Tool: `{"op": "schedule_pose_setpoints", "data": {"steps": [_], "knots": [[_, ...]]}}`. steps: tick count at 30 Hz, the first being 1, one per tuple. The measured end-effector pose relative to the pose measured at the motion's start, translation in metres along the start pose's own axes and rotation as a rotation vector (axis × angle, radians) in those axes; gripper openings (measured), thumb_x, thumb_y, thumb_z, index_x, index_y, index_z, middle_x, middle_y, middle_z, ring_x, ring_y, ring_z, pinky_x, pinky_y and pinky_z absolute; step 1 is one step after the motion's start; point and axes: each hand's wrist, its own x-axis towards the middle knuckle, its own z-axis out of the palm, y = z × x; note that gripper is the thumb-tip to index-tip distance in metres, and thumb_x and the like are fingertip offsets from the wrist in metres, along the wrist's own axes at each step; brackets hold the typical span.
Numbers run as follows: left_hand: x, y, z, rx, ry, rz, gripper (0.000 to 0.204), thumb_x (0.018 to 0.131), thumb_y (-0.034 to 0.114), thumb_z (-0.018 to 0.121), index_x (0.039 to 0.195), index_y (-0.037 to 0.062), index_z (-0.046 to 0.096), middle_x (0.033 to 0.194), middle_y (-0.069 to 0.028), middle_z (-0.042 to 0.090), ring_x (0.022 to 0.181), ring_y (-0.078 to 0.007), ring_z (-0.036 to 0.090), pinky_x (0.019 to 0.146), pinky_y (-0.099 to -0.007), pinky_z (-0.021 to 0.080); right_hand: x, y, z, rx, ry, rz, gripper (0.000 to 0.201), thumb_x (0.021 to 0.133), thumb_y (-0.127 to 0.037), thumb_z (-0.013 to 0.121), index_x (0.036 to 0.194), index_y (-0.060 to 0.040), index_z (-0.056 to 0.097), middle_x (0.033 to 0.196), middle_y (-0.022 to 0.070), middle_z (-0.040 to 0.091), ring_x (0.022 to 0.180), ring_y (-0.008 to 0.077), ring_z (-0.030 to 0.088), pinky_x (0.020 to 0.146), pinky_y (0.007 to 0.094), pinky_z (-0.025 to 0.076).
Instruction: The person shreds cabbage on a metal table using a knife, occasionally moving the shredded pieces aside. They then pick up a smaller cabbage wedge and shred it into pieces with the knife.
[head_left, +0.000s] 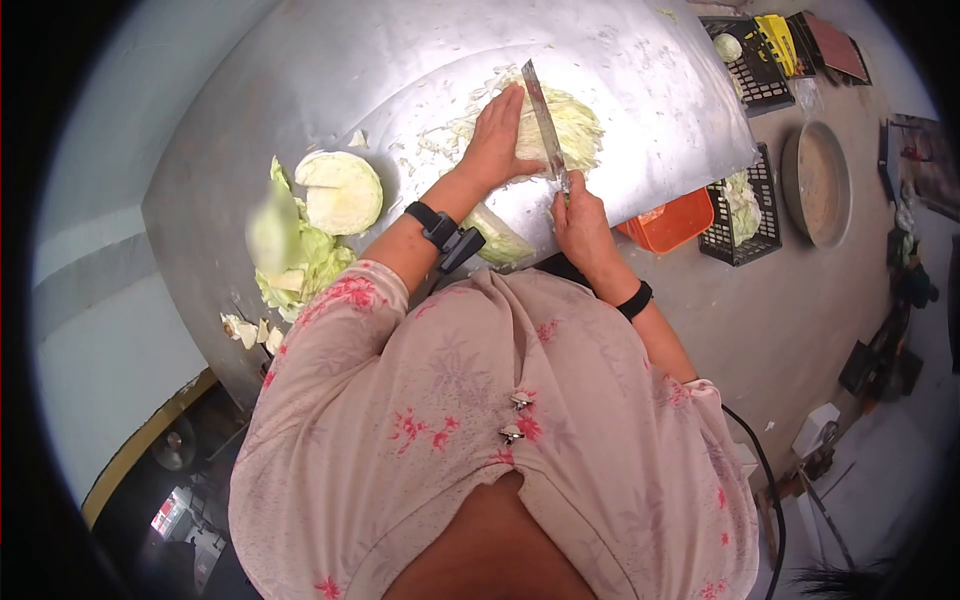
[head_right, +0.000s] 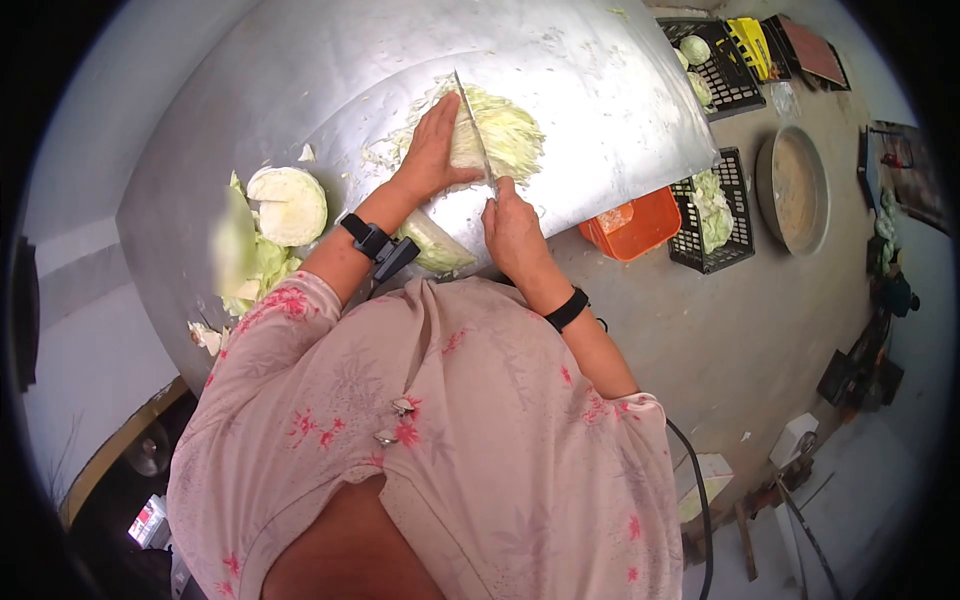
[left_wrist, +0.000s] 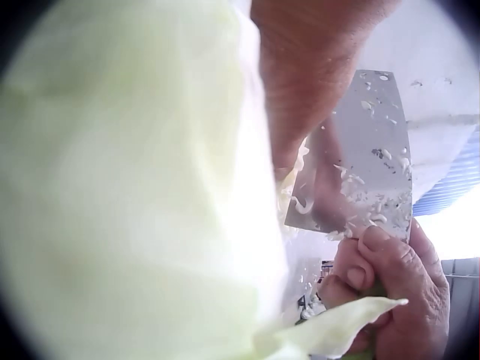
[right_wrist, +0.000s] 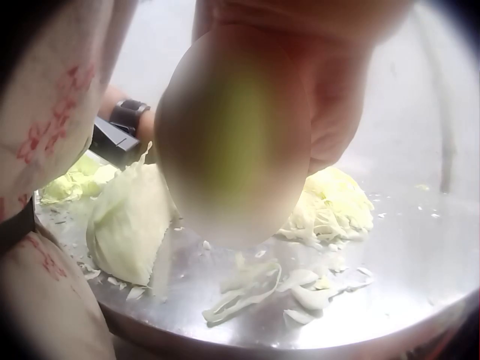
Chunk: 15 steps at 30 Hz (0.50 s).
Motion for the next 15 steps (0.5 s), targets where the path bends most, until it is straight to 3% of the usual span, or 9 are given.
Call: {"op": "schedule_pose_setpoints", "data": {"steps": [11,15], "knots": [[-0.006,-0.005,0.012,-0.001,0.030,0.017,0.110,0.063,0.026,0.087,0.145,-0.0054,0.022,0.151,-0.0235,0.023,0.139,-0.0395,0.025,0.115,-0.0431,0.024,0.012,-0.015,0.000,-0.034,-0.056,0.060,0.018,0.091,-0.003,0.049,0.103,0.0071,0.041,0.072,0.0336,0.060,0.072,0.0504,0.060,0.061,0.0517,0.047],[-0.005,-0.004,0.009,-0.006,0.027,-0.001,0.108,0.063,0.024,0.087,0.145,-0.0056,0.023,0.151,-0.0236,0.024,0.139,-0.0396,0.025,0.115,-0.0434,0.024,0.024,-0.011,0.005,-0.023,-0.017,-0.031,0.016,0.091,-0.003,0.049,0.100,0.0073,0.041,0.072,0.0344,0.059,0.072,0.0501,0.061,0.062,0.0515,0.048]]}}
